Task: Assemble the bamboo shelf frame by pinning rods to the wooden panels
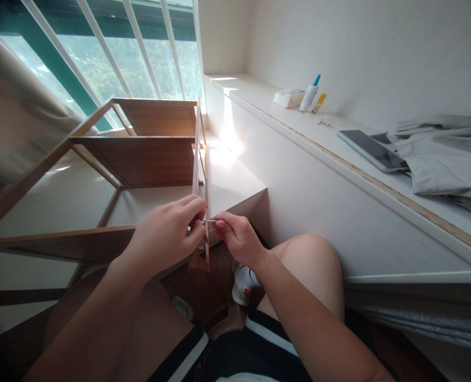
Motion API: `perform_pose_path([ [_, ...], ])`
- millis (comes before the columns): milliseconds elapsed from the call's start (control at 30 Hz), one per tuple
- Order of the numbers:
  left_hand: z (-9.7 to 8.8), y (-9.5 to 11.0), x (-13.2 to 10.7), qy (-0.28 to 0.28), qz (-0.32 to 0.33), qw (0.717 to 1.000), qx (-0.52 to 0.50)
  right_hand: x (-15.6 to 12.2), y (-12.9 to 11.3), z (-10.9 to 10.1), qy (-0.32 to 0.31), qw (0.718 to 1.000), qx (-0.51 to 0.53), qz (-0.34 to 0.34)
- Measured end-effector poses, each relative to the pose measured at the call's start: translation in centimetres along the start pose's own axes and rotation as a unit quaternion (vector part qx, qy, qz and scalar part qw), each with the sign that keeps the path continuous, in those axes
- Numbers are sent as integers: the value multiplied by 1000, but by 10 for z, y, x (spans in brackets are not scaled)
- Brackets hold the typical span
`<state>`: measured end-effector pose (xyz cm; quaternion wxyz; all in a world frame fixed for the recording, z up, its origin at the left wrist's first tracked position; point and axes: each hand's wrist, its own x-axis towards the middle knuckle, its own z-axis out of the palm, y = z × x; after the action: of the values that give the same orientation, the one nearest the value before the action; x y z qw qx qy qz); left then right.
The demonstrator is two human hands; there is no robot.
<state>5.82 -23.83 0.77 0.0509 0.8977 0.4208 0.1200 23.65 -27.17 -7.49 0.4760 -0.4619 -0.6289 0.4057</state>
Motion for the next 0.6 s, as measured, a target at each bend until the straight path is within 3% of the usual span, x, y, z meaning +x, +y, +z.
perform_pose_path([
  [200,-1,1,1,-6,-5,1000,1,-1,-1,9,6,996,86,37],
  [367,-1,1,0,-1,-3,1000,1,1,0,18,36,976,189,102],
  [600,0,-1,-2,2,-2,1000,5,4,-6,23,42,950,281,126],
])
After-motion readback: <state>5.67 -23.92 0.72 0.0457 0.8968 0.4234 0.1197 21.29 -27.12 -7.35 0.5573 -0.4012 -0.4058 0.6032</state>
